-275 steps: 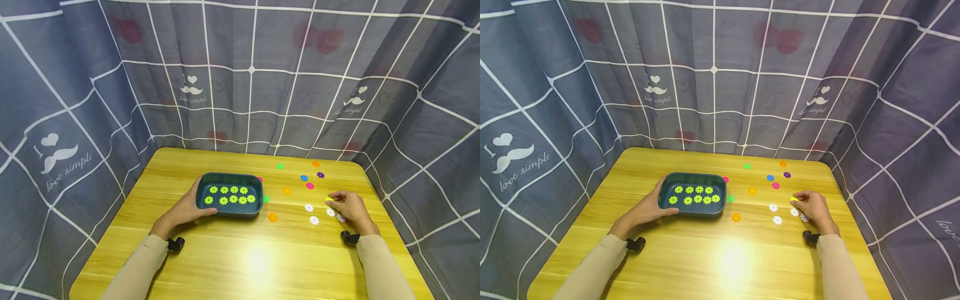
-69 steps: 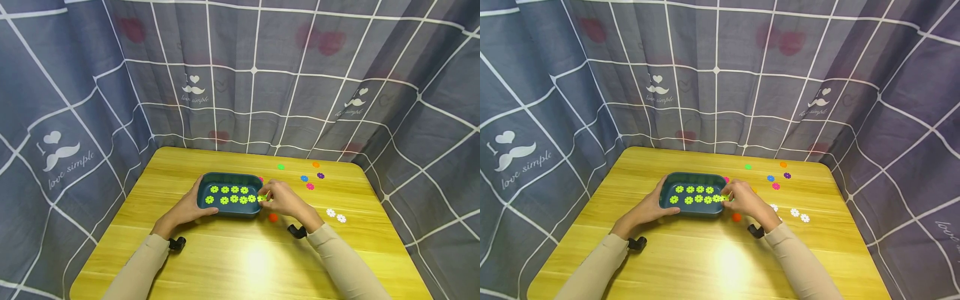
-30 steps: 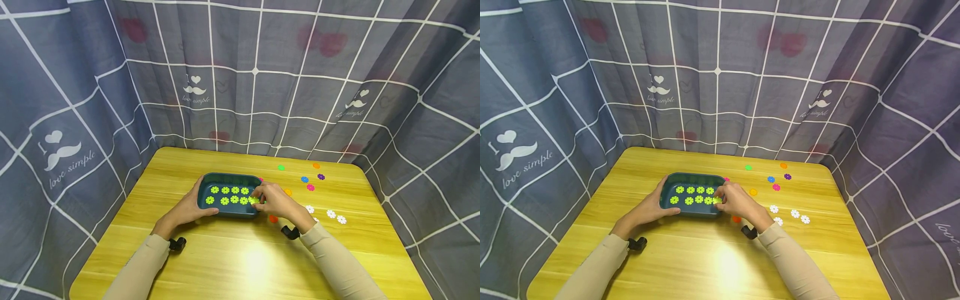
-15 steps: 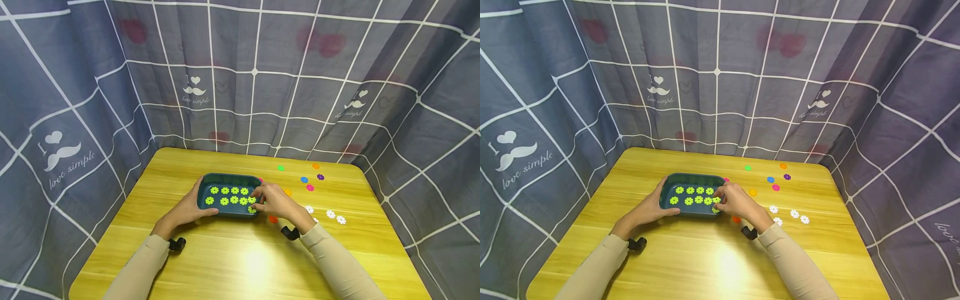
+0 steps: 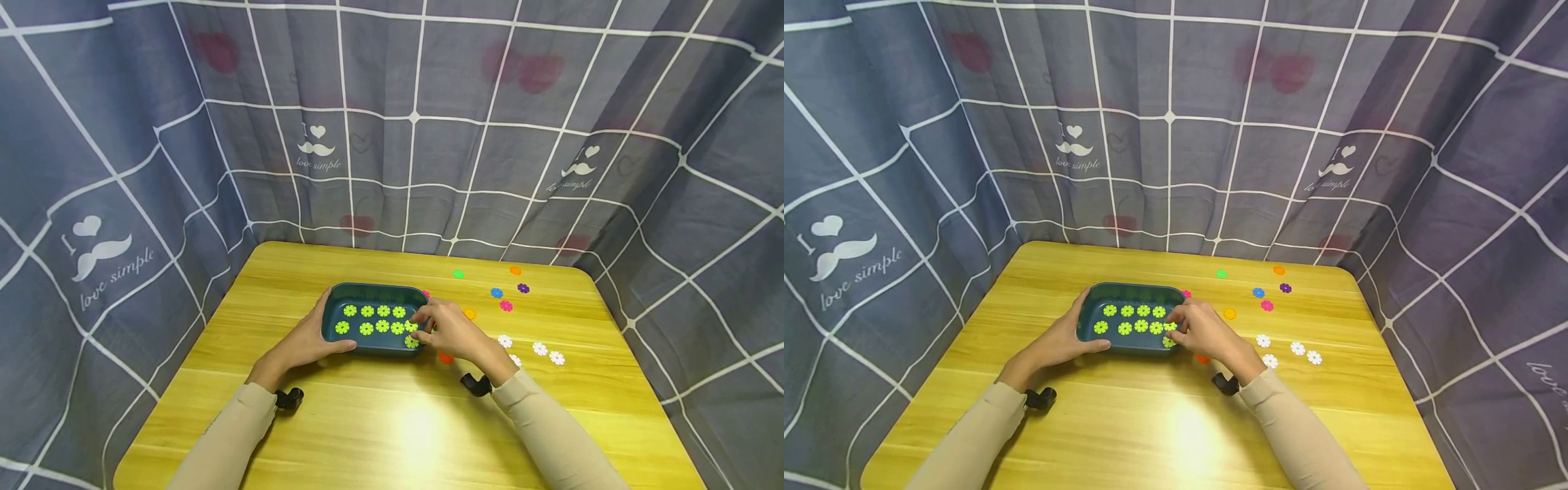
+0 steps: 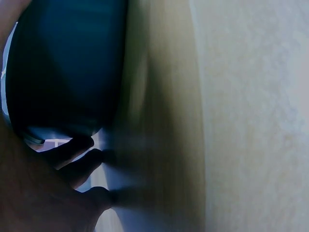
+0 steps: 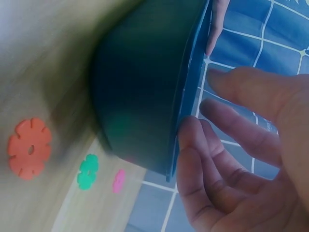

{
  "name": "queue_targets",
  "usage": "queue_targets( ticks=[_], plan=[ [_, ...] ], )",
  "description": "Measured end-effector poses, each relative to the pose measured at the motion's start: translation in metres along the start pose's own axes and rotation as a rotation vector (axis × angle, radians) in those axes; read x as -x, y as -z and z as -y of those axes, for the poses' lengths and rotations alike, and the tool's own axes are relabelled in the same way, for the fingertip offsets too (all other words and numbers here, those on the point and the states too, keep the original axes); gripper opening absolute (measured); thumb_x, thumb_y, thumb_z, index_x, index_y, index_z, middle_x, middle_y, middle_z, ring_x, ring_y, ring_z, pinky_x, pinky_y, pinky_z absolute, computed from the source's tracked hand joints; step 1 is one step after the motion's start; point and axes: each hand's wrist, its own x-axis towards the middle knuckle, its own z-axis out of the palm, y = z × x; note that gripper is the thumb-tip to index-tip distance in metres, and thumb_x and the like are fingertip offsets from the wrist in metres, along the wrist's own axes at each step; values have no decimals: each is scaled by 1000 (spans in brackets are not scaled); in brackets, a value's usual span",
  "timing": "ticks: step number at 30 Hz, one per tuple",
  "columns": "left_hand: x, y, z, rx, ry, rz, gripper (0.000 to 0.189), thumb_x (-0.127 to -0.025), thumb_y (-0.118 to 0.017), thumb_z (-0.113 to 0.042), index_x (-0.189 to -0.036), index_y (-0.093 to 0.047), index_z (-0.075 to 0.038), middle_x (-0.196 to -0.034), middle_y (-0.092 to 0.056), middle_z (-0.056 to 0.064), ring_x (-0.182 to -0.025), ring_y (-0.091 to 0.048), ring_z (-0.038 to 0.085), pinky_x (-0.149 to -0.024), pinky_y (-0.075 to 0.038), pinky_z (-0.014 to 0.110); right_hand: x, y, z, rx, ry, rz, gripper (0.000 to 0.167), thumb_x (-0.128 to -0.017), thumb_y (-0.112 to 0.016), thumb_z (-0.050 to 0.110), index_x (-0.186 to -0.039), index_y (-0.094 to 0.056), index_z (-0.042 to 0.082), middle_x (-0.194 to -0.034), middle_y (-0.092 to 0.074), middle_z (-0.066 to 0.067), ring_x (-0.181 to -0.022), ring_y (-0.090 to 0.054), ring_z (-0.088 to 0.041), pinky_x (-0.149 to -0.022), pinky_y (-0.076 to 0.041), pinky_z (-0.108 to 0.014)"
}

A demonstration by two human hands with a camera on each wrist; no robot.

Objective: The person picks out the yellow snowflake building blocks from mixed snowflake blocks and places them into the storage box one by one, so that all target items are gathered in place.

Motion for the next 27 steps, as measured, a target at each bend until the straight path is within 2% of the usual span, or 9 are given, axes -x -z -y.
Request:
queue_targets(
  ticks=[10,18,23,27],
  plan=[
    [1,3,2,-2,-19,8,151,-91,-92,-72,-188,14,-27,-196,-14,24,-172,-39,55,-137,-36,79,10,-5,0,-23,7,-73,17,-106,-87,13,-120,-88,4,-113,-80,-16,-92,-75,-20,-77,-60,-24],
    [3,5,3,-10,-19,11,151,-92,-92,-71,-188,14,-25,-198,-6,22,-178,-28,55,-139,-31,78,21,-8,-7,-15,-21,-125,13,-106,-88,15,-117,-90,9,-113,-81,-8,-86,-71,-10,-80,-65,-32],
    [4,6,4,-18,-20,7,152,-91,-92,-72,-189,12,-20,-197,-7,24,-178,-26,56,-140,-30,79,31,-9,-14,-5,-48,-167,12,-107,-88,22,-117,-91,15,-110,-80,1,-87,-69,-7,-80,-61,-29],
    [5,8,3,-31,-13,10,153,-89,-91,-74,-189,11,-18,-197,-8,25,-178,-26,56,-139,-30,80,38,-10,-23,2,-60,-202,10,-107,-89,24,-115,-91,19,-110,-80,4,-89,-72,-7,-80,-62,-31]
  ],
)
